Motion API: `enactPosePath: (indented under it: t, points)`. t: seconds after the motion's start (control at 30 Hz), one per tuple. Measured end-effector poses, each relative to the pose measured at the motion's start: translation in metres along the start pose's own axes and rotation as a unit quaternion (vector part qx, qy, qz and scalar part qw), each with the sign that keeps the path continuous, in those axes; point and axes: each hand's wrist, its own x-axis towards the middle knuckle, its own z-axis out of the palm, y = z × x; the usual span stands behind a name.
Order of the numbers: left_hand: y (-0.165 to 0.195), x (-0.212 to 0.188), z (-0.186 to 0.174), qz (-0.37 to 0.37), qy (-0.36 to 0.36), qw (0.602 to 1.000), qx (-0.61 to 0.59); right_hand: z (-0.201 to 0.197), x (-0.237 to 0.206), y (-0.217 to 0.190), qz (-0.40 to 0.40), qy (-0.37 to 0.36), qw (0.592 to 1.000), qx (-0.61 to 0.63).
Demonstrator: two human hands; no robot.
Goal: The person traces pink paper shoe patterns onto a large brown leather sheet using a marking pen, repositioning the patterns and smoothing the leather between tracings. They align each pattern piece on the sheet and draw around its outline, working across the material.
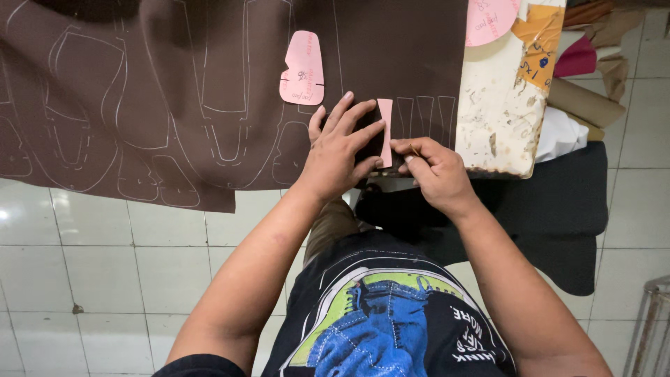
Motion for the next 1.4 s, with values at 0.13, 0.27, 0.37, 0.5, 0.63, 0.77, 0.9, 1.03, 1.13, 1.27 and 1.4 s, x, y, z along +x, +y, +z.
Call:
enactPosePath:
  t: [0.13, 0.27, 0.37, 0.5, 0.63, 0.77, 0.9, 1.03, 1.13, 1.27, 1.4]
  points:
    - [0.000, -0.001, 0.000, 0.001, -0.002, 1.000, 0.001, 0.000, 0.000, 0.001, 0.011, 0.001, 1.000, -0.005]
    - [-0.001, 0.001, 0.000, 0.007, -0.007, 1.000, 0.010, 0.003, -0.001, 0.000, -0.065, 0.002, 0.998, -0.015]
    - [-0.001, 0.001, 0.001, 0.019, -0.017, 0.999, 0.028, 0.003, -0.004, -0.002, -0.073, 0.015, 0.995, -0.065]
    - [0.000, 0.000, 0.001, 0.025, -0.019, 0.999, 0.036, 0.002, -0.004, -0.006, -0.076, 0.014, 0.991, -0.108]
    - [0.002, 0.002, 0.002, 0.023, -0.026, 0.998, 0.051, -0.004, 0.003, -0.013, -0.108, 0.030, 0.992, -0.065]
    - [0.002, 0.002, 0.001, 0.027, -0.021, 0.998, 0.049, -0.013, 0.014, -0.026, -0.231, 0.145, 0.942, -0.197]
    - [0.001, 0.002, 0.001, 0.026, -0.021, 0.998, 0.055, -0.016, 0.038, -0.037, -0.159, 0.138, 0.967, -0.140]
    - [0.000, 0.002, 0.002, 0.026, -0.020, 0.998, 0.054, -0.011, 0.054, -0.040, -0.130, 0.089, 0.982, -0.104]
    - [0.000, 0.002, 0.002, 0.028, -0.013, 0.998, 0.055, -0.007, 0.059, -0.040, -0.131, 0.075, 0.984, -0.094]
    - [0.000, 0.002, 0.002, 0.033, -0.014, 0.998, 0.057, -0.002, 0.062, -0.040, -0.144, 0.073, 0.981, -0.106]
    - [0.001, 0.003, -0.001, 0.028, -0.024, 0.998, 0.052, -0.001, 0.063, -0.042, -0.135, 0.082, 0.974, -0.164]
